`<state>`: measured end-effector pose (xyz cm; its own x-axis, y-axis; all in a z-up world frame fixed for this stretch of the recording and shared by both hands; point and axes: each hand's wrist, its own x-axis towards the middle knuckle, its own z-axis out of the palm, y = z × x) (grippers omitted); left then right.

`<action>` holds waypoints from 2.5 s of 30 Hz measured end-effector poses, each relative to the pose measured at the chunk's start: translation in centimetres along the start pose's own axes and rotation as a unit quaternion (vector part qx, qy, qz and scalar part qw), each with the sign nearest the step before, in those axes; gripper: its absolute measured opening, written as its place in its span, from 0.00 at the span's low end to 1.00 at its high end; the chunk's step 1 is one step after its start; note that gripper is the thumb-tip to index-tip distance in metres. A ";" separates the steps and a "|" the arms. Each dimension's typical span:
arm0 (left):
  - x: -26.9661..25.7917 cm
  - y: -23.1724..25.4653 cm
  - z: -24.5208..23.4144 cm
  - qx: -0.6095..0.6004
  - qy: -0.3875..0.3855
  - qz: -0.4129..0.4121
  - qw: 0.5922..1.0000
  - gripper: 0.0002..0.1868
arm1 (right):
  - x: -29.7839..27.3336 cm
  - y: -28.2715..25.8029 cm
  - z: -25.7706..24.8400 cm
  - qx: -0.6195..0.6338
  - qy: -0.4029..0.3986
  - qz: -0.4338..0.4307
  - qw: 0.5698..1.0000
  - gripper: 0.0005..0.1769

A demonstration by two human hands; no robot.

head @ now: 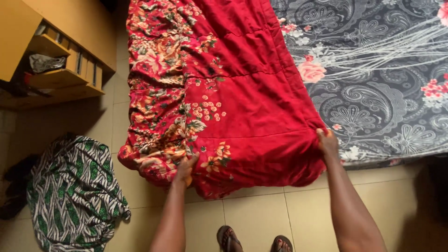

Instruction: Folding a red floral comforter on a bed.

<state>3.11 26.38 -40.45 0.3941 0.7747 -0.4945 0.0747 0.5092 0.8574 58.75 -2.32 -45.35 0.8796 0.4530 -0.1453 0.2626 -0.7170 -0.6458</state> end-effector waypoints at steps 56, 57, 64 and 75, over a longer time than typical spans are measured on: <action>2.9 -0.4 1.6 0.038 0.119 -0.026 0.992 0.34 | -10.0 -15.5 3.6 -0.069 0.251 -0.240 0.935 0.18; 2.4 -0.2 2.7 0.078 0.124 -0.072 0.987 0.36 | -14.1 -18.8 5.5 -0.094 0.216 -0.367 0.900 0.30; 4.2 -6.7 -0.9 0.122 -0.005 -0.155 0.980 0.48 | -22.6 -19.3 18.6 -0.194 -0.290 -0.234 0.907 0.70; 9.0 -4.2 -23.3 0.086 0.146 0.065 0.983 0.29 | -22.3 -26.2 20.3 -0.154 -0.386 -0.079 0.906 0.48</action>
<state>-15.04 39.95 -51.88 0.1316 0.9168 -0.3771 0.2051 0.3470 0.9152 24.22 17.12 -40.45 0.3126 0.7136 -0.6270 0.5634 -0.6707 -0.4824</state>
